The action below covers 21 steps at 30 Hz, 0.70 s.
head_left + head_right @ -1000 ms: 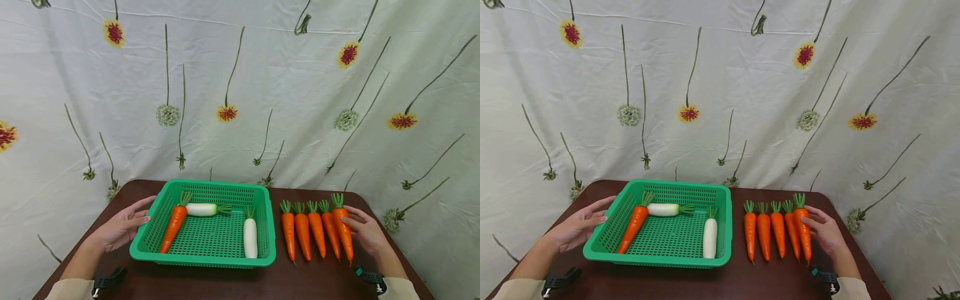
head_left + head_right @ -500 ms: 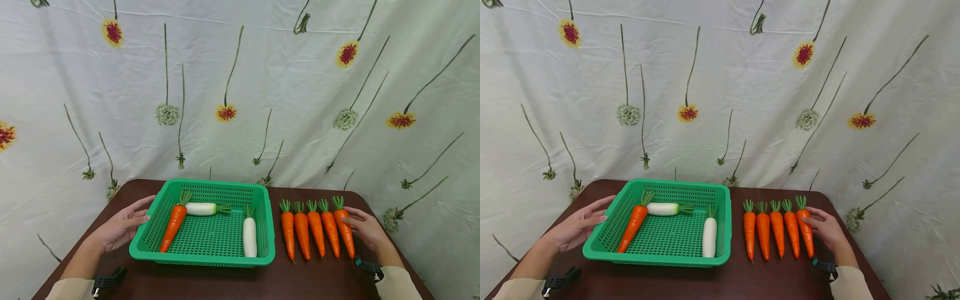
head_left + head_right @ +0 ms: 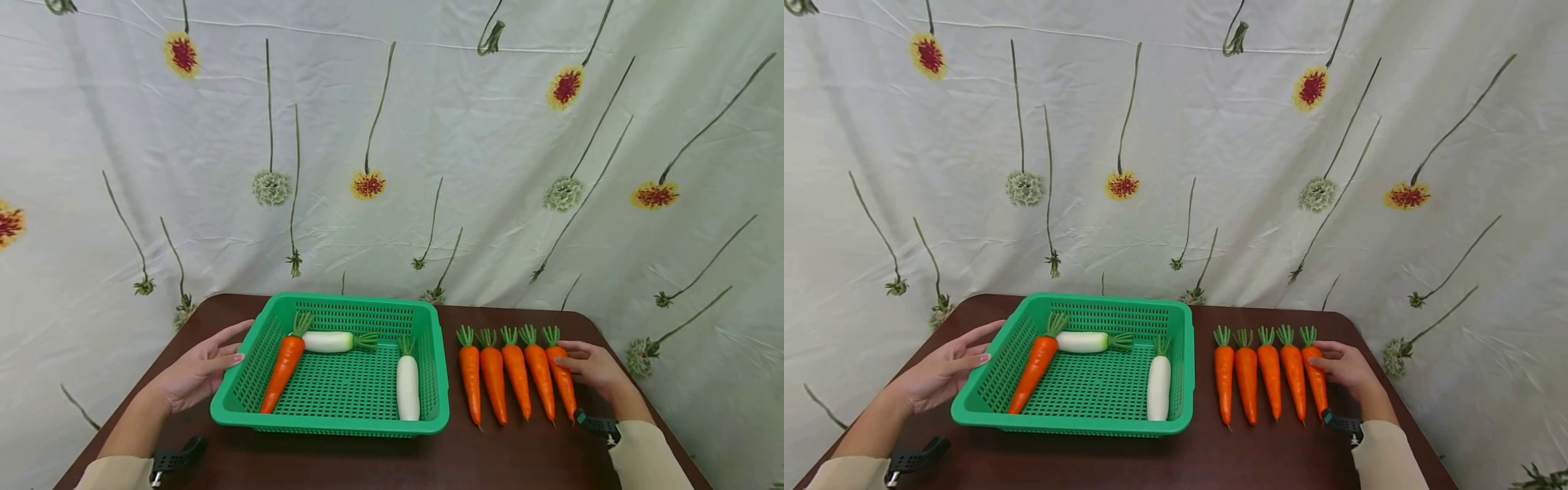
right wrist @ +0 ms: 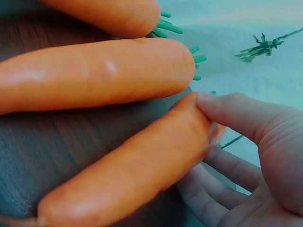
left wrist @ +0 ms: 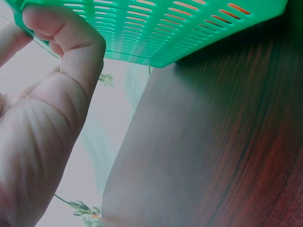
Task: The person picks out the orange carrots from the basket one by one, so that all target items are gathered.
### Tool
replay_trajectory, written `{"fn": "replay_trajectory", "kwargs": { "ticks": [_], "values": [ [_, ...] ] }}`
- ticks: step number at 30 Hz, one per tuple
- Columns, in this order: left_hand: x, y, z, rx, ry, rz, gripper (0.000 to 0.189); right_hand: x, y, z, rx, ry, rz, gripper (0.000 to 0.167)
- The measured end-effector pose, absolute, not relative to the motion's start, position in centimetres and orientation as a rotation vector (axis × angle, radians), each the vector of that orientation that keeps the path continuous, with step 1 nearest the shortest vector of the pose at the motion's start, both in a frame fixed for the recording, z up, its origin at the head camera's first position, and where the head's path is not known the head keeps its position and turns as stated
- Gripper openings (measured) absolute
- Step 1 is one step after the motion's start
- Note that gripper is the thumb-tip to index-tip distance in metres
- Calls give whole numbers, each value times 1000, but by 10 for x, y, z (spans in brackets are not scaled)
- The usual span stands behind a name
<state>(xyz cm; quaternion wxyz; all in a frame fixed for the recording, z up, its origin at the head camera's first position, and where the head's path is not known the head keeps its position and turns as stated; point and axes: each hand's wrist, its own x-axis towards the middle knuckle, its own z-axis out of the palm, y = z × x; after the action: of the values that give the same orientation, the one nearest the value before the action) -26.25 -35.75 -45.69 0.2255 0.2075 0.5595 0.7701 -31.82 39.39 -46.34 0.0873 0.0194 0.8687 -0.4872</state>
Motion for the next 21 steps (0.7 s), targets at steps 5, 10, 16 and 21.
{"fn": "replay_trajectory", "kwargs": {
  "ticks": [5,10,16,21],
  "values": [
    [-262,-358,-457,559,1560,2117,70,-320,393,-462,82,2604,-1432,69],
    [-262,-358,-457,543,1566,2106,72,-320,395,-463,77,2594,-1426,71],
    [-262,-358,-457,551,1572,2105,70,-319,398,-465,66,2571,-1433,73],
    [-263,-358,-457,544,1567,2104,71,-318,400,-464,39,2560,-1425,72]
  ]
}}
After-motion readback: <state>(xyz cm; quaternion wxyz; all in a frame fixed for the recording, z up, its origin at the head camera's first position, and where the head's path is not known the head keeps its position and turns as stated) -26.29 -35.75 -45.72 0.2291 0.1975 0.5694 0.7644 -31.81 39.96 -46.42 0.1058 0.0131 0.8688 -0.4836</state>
